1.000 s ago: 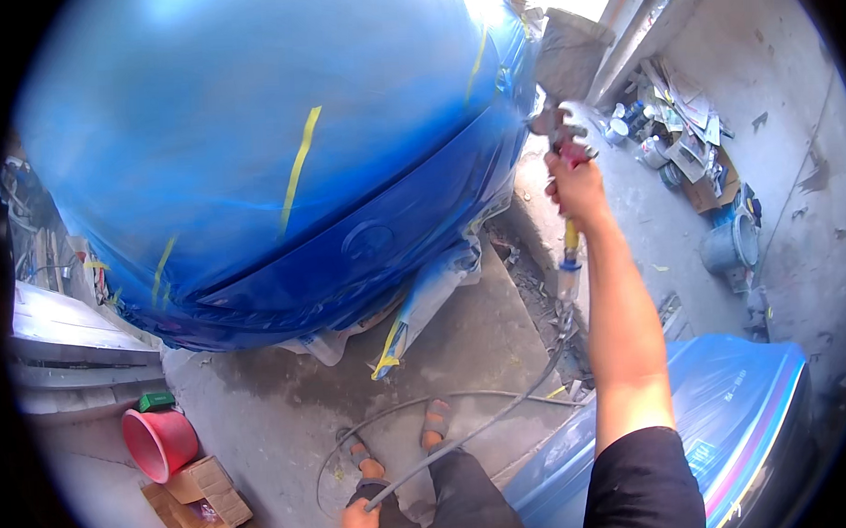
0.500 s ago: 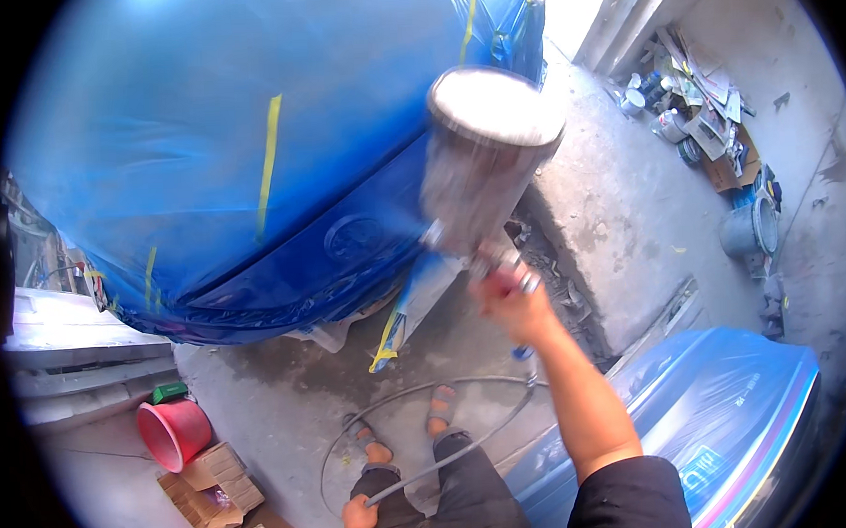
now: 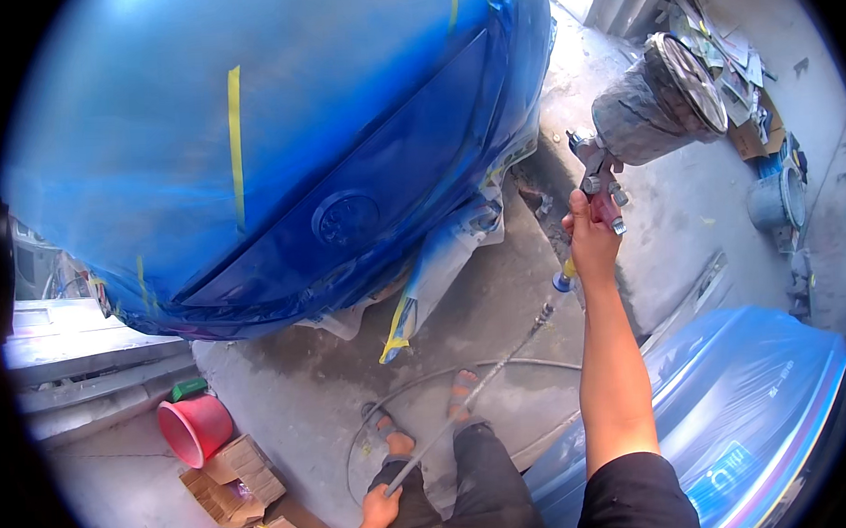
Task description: The person spray paints a car bumper and body panel using a spray gun. They move the gun in controlled sweeps to apply paint to sections of the vehicle that are partially masked with blue plastic and paper, while managing the attached air hose.
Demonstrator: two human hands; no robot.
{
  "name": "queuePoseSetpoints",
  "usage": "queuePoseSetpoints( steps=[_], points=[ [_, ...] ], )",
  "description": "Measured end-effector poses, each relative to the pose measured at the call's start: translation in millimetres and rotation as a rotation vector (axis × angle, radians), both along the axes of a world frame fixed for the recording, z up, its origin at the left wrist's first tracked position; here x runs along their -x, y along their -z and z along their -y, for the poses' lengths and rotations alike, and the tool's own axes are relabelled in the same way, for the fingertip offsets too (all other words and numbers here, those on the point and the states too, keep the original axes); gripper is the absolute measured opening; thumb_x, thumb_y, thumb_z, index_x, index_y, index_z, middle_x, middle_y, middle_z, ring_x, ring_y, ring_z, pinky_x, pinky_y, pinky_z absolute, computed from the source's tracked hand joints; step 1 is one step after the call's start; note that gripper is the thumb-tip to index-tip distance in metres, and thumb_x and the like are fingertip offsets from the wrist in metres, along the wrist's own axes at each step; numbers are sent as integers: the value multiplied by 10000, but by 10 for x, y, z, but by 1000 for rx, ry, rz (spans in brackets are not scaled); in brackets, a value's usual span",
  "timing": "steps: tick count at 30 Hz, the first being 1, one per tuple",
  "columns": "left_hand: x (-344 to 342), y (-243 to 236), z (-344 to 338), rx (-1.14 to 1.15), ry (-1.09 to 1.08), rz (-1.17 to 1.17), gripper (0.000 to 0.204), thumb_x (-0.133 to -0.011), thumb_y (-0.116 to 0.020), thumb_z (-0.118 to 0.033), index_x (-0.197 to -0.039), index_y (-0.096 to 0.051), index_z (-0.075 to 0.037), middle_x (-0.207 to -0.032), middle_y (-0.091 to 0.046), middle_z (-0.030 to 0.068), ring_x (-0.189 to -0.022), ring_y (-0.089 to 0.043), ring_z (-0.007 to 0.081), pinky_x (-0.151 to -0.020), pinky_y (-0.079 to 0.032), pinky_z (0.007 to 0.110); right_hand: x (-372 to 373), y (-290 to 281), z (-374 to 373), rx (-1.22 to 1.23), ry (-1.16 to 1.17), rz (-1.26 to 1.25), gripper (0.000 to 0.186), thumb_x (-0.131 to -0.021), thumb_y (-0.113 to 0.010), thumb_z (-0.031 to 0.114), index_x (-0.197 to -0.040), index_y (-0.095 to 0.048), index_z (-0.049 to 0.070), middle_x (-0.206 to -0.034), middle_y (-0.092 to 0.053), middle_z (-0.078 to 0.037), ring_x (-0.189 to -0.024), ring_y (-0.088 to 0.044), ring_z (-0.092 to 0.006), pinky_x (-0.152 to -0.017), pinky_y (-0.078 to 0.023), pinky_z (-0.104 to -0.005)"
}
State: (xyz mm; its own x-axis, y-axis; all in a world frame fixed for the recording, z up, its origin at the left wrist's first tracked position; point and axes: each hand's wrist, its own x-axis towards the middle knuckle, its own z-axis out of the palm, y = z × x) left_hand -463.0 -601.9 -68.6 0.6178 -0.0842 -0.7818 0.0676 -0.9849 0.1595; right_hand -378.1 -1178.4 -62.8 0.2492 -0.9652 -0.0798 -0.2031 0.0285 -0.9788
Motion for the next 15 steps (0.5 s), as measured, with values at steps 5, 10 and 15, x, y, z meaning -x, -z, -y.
queuePoseSetpoints(
  steps=[5, 10, 15],
  points=[
    [77, 121, -129, -67, 42, -14, 346, -787, -658, -402, -817, -653, -57, -777, -638, 211, -809, -614, 396, -701, -480, 452, 79, 401, -762, -200, -179, -433, 259, -860, -657, 336, -914, -577, 96, -655, -582, 22, -580, -546, -85, -532, -425, -280],
    [45, 150, -516, -114, 106, -55, 359, -780, -666, -400, -764, -639, -42, -754, -633, 212, -795, -616, 393, -698, -483, 448, 598, 998, -1628, 675, -738, -317, 461, -708, -734, 142, -1143, -588, 93, -1057, -610, -92, -947, -569, -266, -856, -427, -402],
    [37, 208, -543, -57, 95, -46, 358, -788, -661, -392, -783, -648, -34, -771, -636, 222, -795, -617, 392, -695, -483, 438, 495, 901, -1244, 369, -724, -196, 265, -814, -638, 258, -1036, -605, 115, -874, -609, -47, -767, -541, -176, -697, -405, -312]
  ],
)
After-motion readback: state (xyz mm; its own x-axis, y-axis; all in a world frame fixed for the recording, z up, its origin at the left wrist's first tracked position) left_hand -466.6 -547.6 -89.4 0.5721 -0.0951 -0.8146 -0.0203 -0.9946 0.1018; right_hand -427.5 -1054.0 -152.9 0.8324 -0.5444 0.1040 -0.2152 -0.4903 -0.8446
